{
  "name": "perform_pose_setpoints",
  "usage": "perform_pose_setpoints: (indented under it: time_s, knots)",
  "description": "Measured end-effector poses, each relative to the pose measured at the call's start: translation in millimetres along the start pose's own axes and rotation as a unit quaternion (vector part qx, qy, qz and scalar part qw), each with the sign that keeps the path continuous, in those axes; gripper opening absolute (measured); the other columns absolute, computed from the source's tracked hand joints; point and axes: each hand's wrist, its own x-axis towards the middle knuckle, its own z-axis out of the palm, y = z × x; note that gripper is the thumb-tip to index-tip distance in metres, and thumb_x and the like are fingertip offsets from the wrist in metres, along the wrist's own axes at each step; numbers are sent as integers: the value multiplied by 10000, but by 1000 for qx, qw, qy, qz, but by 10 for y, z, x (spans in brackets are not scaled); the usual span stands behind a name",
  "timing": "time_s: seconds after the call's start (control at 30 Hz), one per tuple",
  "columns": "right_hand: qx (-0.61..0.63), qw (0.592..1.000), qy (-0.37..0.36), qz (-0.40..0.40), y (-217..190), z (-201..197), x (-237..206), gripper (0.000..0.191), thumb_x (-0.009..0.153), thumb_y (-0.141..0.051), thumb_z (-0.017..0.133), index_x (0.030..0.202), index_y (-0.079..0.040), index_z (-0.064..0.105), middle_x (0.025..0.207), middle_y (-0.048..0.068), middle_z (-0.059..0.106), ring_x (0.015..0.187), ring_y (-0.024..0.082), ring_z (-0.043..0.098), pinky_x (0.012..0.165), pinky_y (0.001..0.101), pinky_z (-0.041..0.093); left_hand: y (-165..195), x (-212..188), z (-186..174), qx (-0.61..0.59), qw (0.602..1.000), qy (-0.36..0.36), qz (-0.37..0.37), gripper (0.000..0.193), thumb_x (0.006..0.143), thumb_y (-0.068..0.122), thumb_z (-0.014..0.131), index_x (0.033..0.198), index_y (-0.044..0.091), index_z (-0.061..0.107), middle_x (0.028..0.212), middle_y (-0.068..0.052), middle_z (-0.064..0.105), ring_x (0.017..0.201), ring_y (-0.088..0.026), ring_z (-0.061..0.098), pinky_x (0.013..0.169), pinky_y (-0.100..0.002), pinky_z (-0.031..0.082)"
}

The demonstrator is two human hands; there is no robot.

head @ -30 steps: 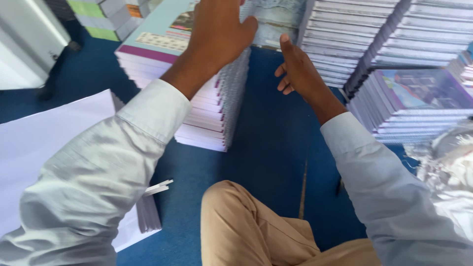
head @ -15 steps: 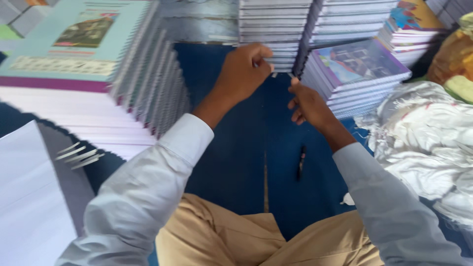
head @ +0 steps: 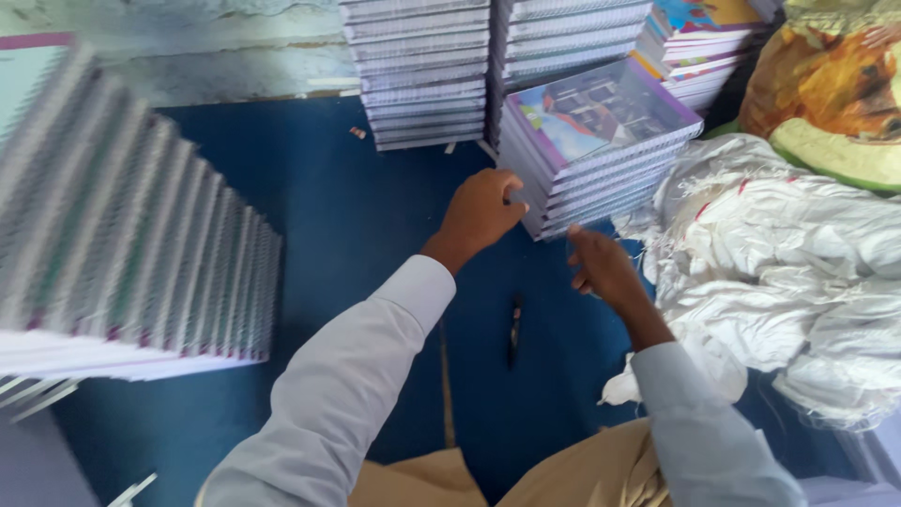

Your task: The person sits on the floor and repeatedly picks up spiral-bound notebooks from a stack, writes on the cover with a black marker, and places each labeled notebook onto a separate stack. The process is repeated for multiple notebooks.

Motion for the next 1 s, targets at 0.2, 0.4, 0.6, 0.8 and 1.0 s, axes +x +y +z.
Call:
perform_pose_setpoints:
  time_s: [0.2, 0.4, 0.6, 0.8, 1.0]
  knots:
    - [-120, 988, 32, -94, 39, -113, 122, 459, 914, -401, 691, 1179, -27, 713, 724, 111, 704, 592, 175, 676, 570, 333, 526, 4, 423, 664, 130, 983, 56, 115, 420, 738, 210, 844, 1099, 67, 685, 1074, -117, 640, 1059, -331, 601, 832, -460, 521]
    - [-141, 985, 40, -95, 10, -124, 132, 461, 877, -364, 722, 1185, -22, 704, 822, 145, 741, 633, 205, 722, 627, 347, 568, 61, 731, 1101, 245, 956, 62, 147, 365, 691, 210, 827, 999, 87, 675, 1007, -75, 623, 1002, -281, 606, 777, -452, 496]
    - [-151, 985, 32, -77, 48, -198, 225, 468, 879, -361, 704, 1205, -25, 688, 910, 165, 765, 686, 230, 747, 662, 350, 580, -61, 902, 1333, 343, 917, 84, 186, 175, 776, 68, 721, 940, 121, 688, 949, -40, 631, 974, -241, 609, 856, -430, 467]
    - [-183, 974, 54, -126, 167, -188, 264, 464, 878, -355, 715, 1193, -14, 698, 991, 203, 760, 872, 298, 757, 772, 392, 587, -141, 937, 1362, 367, 893, 88, 246, 91, 811, 86, 683, 896, 108, 708, 863, -42, 641, 894, -238, 626, 917, -453, 456]
    - [-194, 970, 64, -130, 253, -230, 281, 459, 861, -363, 726, 1175, -28, 710, 984, 204, 764, 906, 320, 760, 796, 404, 589, -144, 895, 1291, 371, 886, 79, 265, 54, 814, 92, 672, 864, 99, 691, 853, -60, 633, 878, -247, 624, 892, -429, 469]
